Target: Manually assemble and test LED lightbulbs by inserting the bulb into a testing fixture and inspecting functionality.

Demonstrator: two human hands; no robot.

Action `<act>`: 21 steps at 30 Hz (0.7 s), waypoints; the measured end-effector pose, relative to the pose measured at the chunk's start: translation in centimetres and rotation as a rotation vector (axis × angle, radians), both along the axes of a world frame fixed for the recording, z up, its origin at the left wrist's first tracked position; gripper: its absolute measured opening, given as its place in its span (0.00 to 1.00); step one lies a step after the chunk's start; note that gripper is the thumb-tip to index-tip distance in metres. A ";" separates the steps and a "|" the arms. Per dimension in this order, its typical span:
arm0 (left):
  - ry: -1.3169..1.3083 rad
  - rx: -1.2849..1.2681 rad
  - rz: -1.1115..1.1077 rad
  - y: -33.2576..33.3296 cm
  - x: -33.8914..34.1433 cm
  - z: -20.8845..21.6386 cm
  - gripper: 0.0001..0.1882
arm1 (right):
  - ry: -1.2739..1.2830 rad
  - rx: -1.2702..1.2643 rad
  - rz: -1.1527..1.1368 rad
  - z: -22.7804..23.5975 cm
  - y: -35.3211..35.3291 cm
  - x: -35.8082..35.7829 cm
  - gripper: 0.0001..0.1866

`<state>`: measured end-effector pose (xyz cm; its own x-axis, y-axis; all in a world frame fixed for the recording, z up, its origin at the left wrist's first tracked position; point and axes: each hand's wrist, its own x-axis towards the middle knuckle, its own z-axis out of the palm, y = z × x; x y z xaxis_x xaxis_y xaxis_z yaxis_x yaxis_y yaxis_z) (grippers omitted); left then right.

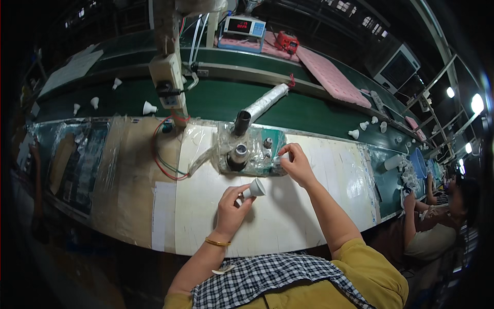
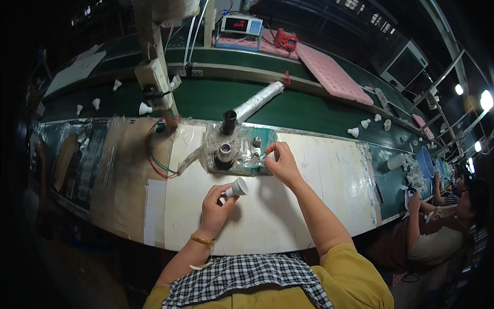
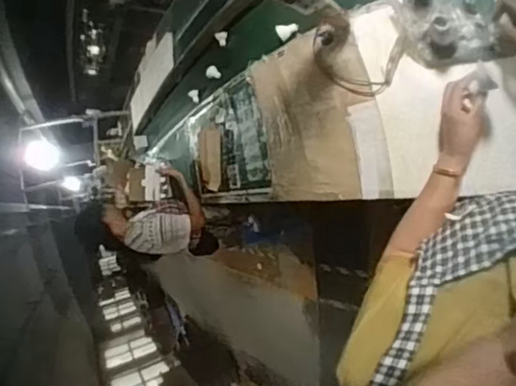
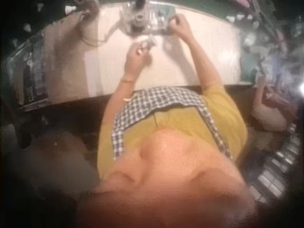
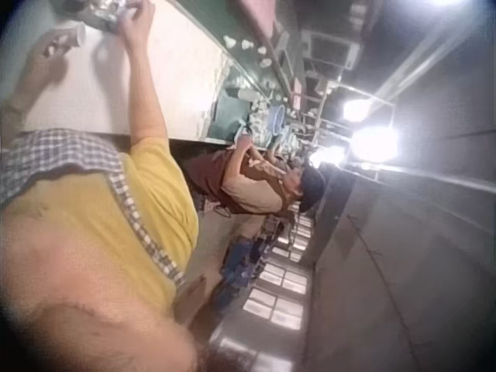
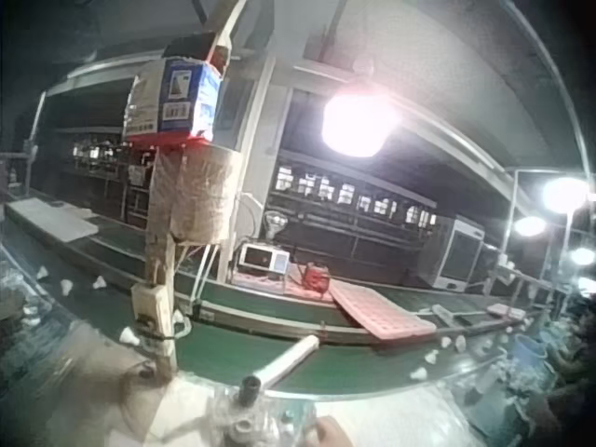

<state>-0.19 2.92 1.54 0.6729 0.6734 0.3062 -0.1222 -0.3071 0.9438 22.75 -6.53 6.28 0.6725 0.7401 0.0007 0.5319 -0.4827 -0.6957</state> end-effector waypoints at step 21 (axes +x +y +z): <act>0.384 0.454 -0.007 -0.5 -0.3 0.3 0.17 | 0.035 0.043 -0.154 -0.4 1.0 0.3 0.26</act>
